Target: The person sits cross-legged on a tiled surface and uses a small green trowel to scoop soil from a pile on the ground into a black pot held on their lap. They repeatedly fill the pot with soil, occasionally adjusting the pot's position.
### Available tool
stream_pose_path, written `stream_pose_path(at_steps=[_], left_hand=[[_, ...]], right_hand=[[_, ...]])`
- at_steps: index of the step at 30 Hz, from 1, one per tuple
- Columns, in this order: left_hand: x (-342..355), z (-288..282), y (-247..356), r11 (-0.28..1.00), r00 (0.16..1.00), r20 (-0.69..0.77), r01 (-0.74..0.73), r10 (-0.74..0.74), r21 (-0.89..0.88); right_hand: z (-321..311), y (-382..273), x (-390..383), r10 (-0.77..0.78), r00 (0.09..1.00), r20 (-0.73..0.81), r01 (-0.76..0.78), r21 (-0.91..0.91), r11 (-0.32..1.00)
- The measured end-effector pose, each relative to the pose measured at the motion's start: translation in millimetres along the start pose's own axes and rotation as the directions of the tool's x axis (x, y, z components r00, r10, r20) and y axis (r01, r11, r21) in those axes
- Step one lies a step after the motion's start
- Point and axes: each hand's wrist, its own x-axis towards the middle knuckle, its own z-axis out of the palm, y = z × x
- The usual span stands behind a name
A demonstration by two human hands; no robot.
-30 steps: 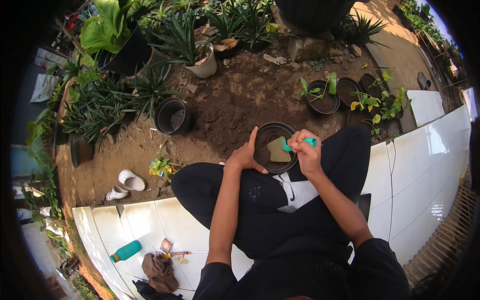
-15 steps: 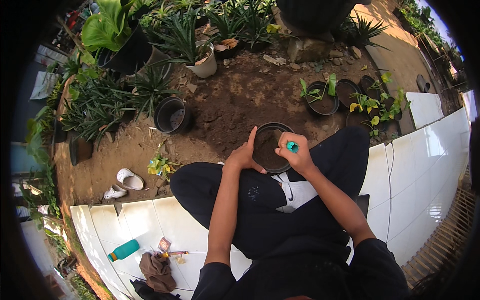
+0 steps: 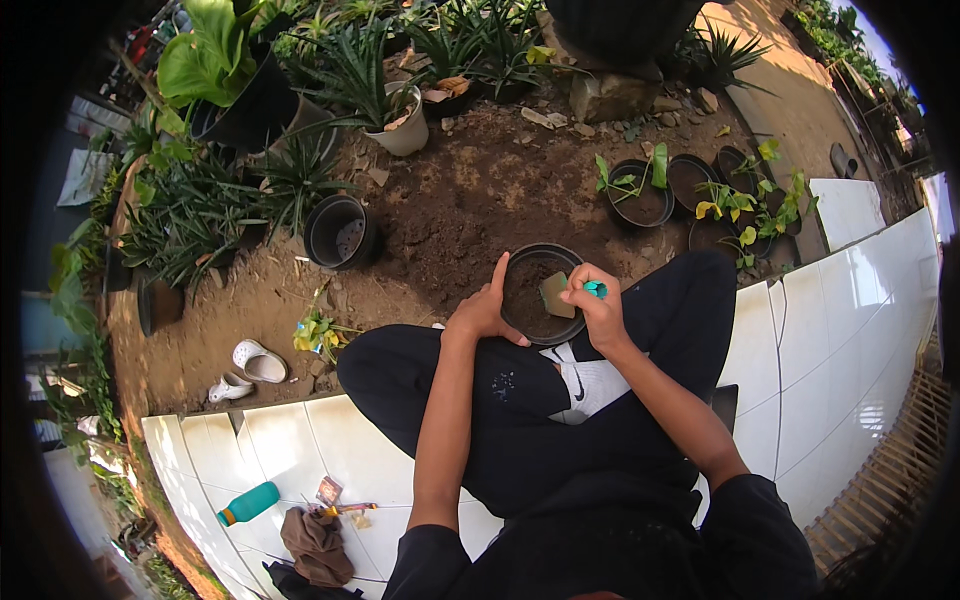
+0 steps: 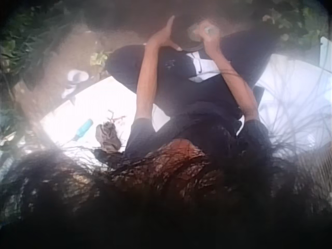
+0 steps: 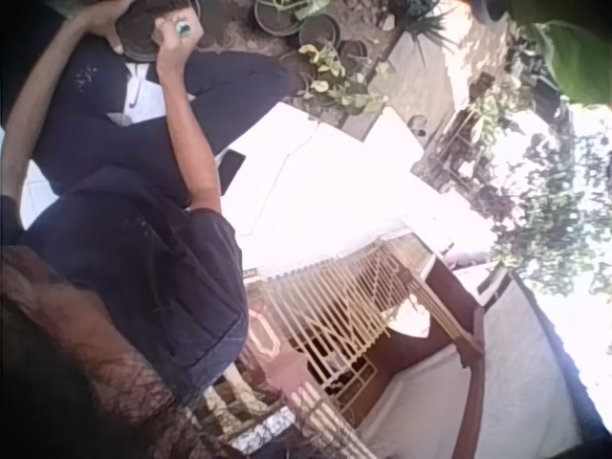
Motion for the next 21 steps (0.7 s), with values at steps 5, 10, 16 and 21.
stream_pose_path(at_steps=[5, 10, 16, 21], left_hand=[[0.2, 0.0, -1.4, 1.0, 1.0, -0.003, 0.002, -0.002, -0.018], [0.2, 1.9, -5.7, 0.999, 1.0, -0.005, -0.016, 0.016, -0.028], [-0.2, -0.8, 1.1, 1.0, 1.0, 0.006, -0.001, 0.001, -0.013], [2.1, 2.0, -6.0, 0.999, 1.0, -0.003, -0.025, 0.025, -0.029]], right_hand=[[16.6, -19.3, -3.6, 0.073, 0.996, 0.05, -0.071, -0.052, 0.996], [19.4, -26.8, -6.0, -0.021, 0.998, 0.061, 0.026, -0.083, 0.996], [19.9, -4.6, -12.6, 0.014, 0.97, 0.241, 0.024, -0.156, 0.988], [26.7, -6.3, -10.2, 0.019, 0.966, 0.258, 0.024, -0.165, 0.986]])
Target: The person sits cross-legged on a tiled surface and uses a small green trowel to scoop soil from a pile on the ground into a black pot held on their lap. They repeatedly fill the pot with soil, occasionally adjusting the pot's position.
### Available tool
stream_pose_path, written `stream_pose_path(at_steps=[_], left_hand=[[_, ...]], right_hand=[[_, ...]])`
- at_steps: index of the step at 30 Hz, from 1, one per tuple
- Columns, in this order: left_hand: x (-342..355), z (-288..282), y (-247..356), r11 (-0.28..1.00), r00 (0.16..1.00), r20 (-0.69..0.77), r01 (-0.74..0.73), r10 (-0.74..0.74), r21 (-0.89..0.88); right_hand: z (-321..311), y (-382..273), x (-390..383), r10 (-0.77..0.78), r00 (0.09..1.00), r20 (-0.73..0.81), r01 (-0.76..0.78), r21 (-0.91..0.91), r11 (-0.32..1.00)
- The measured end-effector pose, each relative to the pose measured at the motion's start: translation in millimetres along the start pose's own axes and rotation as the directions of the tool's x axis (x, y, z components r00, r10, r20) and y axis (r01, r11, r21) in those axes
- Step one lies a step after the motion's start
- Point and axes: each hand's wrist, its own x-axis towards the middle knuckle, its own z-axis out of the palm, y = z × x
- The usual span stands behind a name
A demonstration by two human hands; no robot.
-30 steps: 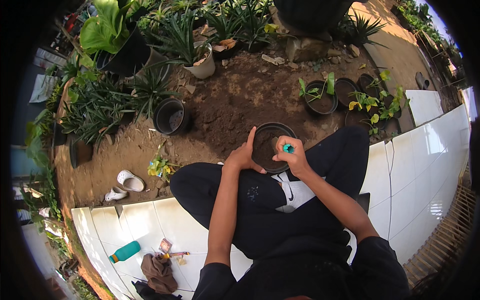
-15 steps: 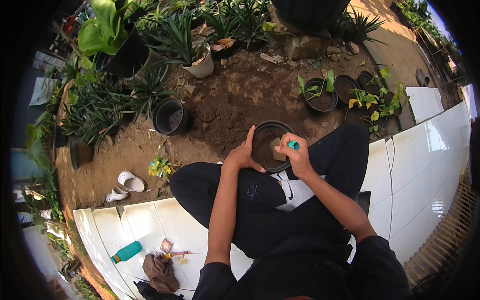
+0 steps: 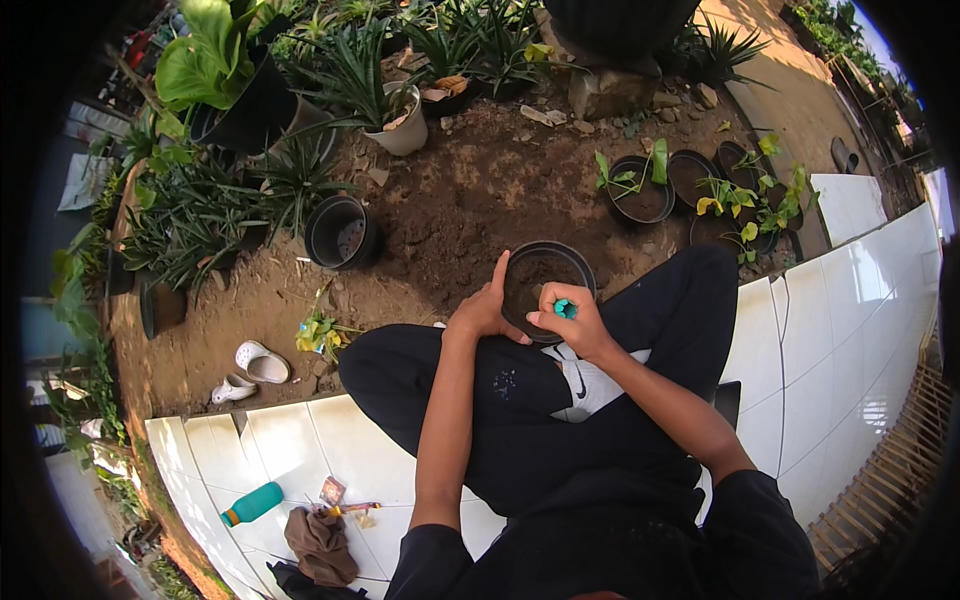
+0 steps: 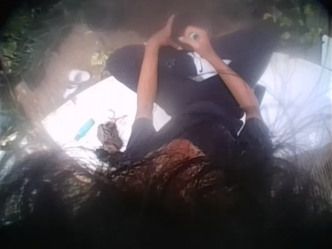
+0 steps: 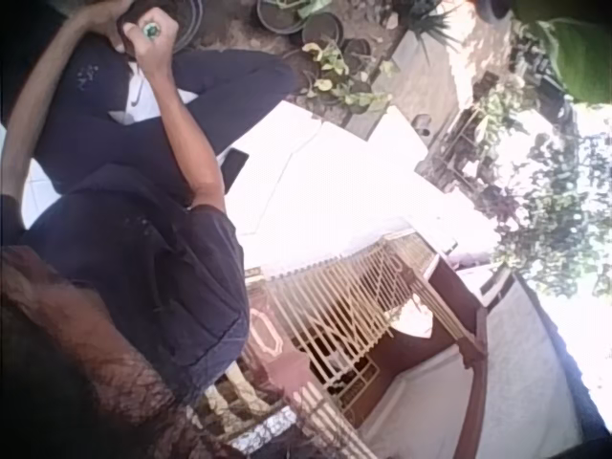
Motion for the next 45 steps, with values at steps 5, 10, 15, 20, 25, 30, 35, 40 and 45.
stream_pose_path(at_steps=[5, 10, 15, 20, 25, 30, 35, 40, 45], left_hand=[[0.1, 0.4, -1.1, 0.999, 1.0, -0.009, -0.03, 0.03, -0.018], [-5.3, -8.3, 15.6, 0.997, 0.995, 0.059, 0.078, -0.078, -0.007], [-6.7, -5.2, 13.3, 0.994, 0.998, 0.005, 0.056, -0.057, 0.095], [-10.1, -8.2, 19.2, 0.986, 0.996, 0.013, 0.086, -0.089, 0.145], [-13.8, -10.2, 24.7, 0.979, 0.994, 0.016, 0.106, -0.11, 0.174], [-16.2, -10.9, 27.4, 0.974, 0.994, 0.003, 0.11, -0.113, 0.197], [-17.8, -11.2, 27.3, 0.974, 0.993, -0.007, 0.116, -0.117, 0.195], [-16.7, -9.1, 25.5, 0.981, 0.994, -0.01, 0.111, -0.111, 0.161], [-13.5, -3.7, 15.0, 0.983, 0.994, -0.03, 0.107, -0.103, 0.149]], right_hand=[[-0.8, 1.7, -3.7, 0.002, 1.0, -0.007, -0.002, 0.009, 1.0], [3.2, -0.4, -4.9, -0.005, 0.999, -0.04, 0.005, 0.004, 1.0], [7.2, 4.5, -0.8, -0.018, 0.997, -0.08, 0.019, 0.008, 1.0], [9.0, 7.7, -1.6, -0.031, 0.993, -0.117, 0.035, 0.036, 0.999], [12.6, 7.3, -5.0, -0.057, 0.986, -0.16, 0.061, 0.019, 0.998], [18.5, 3.8, -9.3, -0.036, 0.985, -0.171, 0.04, 0.019, 0.999], [24.2, 4.9, -12.4, -0.047, 0.988, -0.149, 0.048, 0.004, 0.999], [16.5, 0.1, -11.5, -0.054, 0.997, -0.062, 0.05, -0.068, 0.996], [14.0, -14.2, -0.6, -0.163, 0.987, 0.01, 0.163, -0.118, 0.98]])
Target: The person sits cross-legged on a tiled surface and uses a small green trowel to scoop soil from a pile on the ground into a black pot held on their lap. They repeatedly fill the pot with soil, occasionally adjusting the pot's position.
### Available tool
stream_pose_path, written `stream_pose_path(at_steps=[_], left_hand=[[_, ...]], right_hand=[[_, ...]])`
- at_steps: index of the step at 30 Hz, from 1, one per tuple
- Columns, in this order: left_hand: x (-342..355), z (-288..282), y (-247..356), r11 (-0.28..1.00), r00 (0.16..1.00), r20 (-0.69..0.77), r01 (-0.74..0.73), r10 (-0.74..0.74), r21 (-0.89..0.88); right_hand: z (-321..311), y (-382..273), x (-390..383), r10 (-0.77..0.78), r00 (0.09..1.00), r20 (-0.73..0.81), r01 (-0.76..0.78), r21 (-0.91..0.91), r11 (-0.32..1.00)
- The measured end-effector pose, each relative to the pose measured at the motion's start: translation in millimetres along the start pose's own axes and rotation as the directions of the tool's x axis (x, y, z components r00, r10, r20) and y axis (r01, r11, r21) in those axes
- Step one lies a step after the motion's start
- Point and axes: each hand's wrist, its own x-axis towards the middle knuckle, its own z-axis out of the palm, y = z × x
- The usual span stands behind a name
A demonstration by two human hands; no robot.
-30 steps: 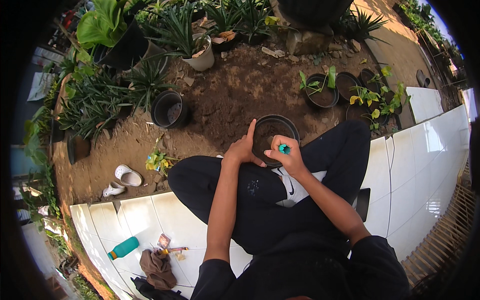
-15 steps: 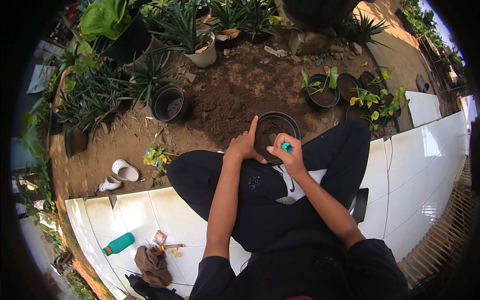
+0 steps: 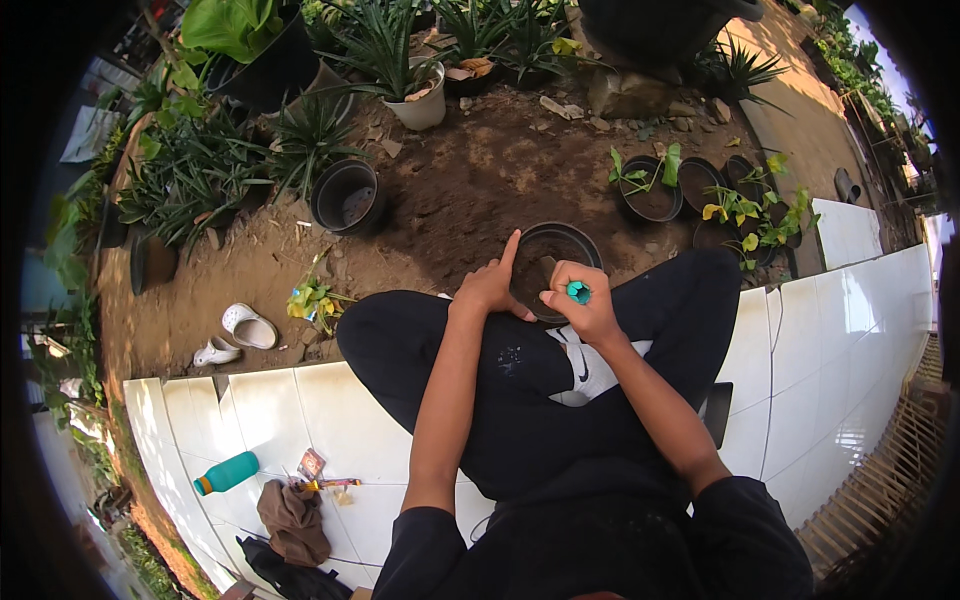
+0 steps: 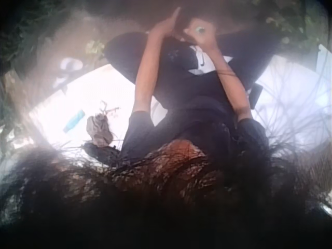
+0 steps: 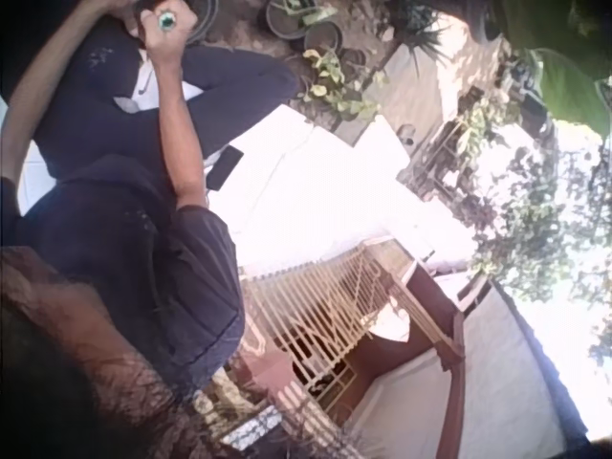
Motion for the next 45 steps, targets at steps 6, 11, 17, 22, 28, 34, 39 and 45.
stream_pose_path(at_steps=[6, 11, 17, 22, 28, 34, 39, 45], left_hand=[[4.9, 3.5, -4.4, 1.0, 1.0, 0.027, 0.002, -0.001, -0.027], [13.2, 7.6, -15.2, 0.994, 0.999, 0.01, -0.047, 0.049, -0.095], [19.7, 11.6, -22.0, 0.982, 0.995, 0.019, -0.092, 0.097, -0.165], [18.2, 11.7, -22.6, 0.973, 0.993, 0.003, -0.118, 0.121, -0.196], [18.0, 10.3, -20.3, 0.956, 0.985, -0.022, -0.174, 0.174, -0.237], [22.3, 15.2, -26.2, 0.934, 0.979, -0.017, -0.199, 0.203, -0.297], [20.6, 15.8, -25.6, 0.941, 0.981, -0.028, -0.192, 0.192, -0.278], [21.6, 14.2, -23.9, 0.958, 0.987, -0.022, -0.162, 0.162, -0.235]], right_hand=[[-24.0, 22.0, 15.8, 0.138, 0.979, -0.15, -0.121, 0.117, 0.986], [-36.7, 13.3, 14.4, 0.038, 0.989, -0.144, -0.02, 0.127, 0.992], [-36.0, 31.5, 16.4, 0.194, 0.98, -0.048, -0.187, 0.115, 0.976], [-33.2, 11.9, 19.6, 0.064, 0.995, -0.08, -0.054, 0.128, 0.99], [-32.9, 27.1, 21.9, 0.138, 0.99, -0.035, -0.133, 0.131, 0.982], [-33.1, 16.3, 18.1, 0.165, 0.985, -0.05, -0.156, 0.148, 0.977], [-38.8, 14.0, 26.0, 0.213, 0.977, -0.026, -0.208, 0.118, 0.971], [-36.3, 10.5, 19.9, 0.159, 0.987, -0.02, -0.155, 0.143, 0.978]])
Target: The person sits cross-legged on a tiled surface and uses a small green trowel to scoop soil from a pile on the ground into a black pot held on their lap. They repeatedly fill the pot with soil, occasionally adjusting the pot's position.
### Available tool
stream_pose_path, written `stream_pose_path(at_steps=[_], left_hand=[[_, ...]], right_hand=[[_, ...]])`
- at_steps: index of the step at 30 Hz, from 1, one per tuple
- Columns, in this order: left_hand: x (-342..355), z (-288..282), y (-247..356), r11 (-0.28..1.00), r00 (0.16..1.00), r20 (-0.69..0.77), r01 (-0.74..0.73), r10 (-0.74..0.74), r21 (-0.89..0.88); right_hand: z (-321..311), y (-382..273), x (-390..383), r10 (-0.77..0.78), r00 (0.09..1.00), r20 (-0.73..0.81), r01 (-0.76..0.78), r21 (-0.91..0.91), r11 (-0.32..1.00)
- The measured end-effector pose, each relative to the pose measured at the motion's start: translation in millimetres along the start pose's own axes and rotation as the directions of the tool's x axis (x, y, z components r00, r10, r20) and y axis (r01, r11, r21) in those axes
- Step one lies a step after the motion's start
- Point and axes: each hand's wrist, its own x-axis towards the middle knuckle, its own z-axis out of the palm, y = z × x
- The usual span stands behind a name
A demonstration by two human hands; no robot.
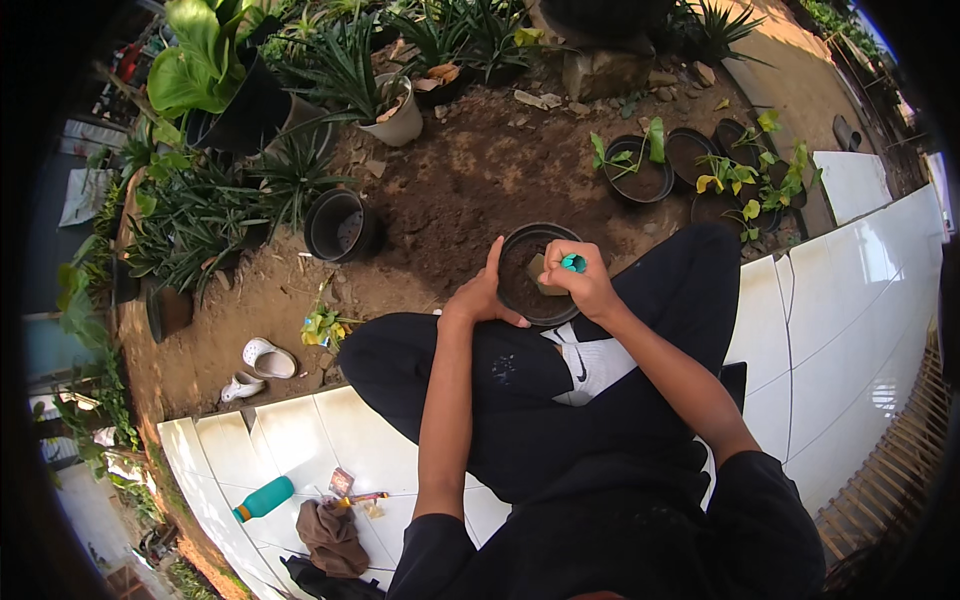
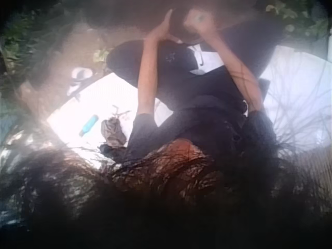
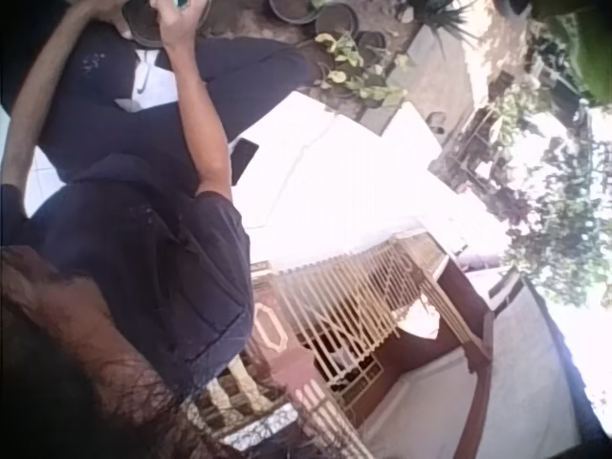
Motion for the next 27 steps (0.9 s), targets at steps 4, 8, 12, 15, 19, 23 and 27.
stream_pose_path(at_steps=[4, 8, 12, 15, 19, 23, 27], left_hand=[[-2.4, -4.2, 12.8, 1.0, 0.999, 0.043, 0.029, -0.028, -0.007], [-4.2, -5.1, 9.6, 0.993, 0.995, 0.023, 0.1, -0.101, 0.066], [-1.4, -3.6, 8.7, 0.998, 0.998, 0.029, 0.049, -0.05, 0.037], [-6.7, -5.9, 14.6, 0.99, 0.992, 0.036, 0.117, -0.119, 0.074], [6.4, -2.5, -8.6, 0.993, 0.99, 0.079, 0.12, -0.119, -0.009], [5.4, -4.4, 0.9, 0.987, 0.989, 0.062, 0.132, -0.138, 0.094], [3.9, -3.3, -3.7, 0.994, 0.993, 0.051, 0.103, -0.104, 0.018]], right_hand=[[-6.2, 7.6, 12.6, 0.06, 0.998, -0.008, -0.06, -0.001, 0.998], [7.5, -15.1, 9.4, -0.054, 0.992, 0.112, 0.055, 0.002, 0.999], [5.7, 11.7, 5.5, -0.041, 0.931, 0.362, 0.081, -0.096, 0.992], [13.1, 8.7, 13.9, -0.101, 0.911, 0.399, 0.151, -0.097, 0.984], [27.5, -6.5, 9.2, -0.141, 0.877, 0.459, 0.217, -0.117, 0.969], [27.0, 13.2, 5.8, -0.091, 0.872, 0.481, 0.197, -0.173, 0.965], [28.4, 2.2, 9.4, 0.003, 0.901, 0.434, 0.072, -0.157, 0.985]])
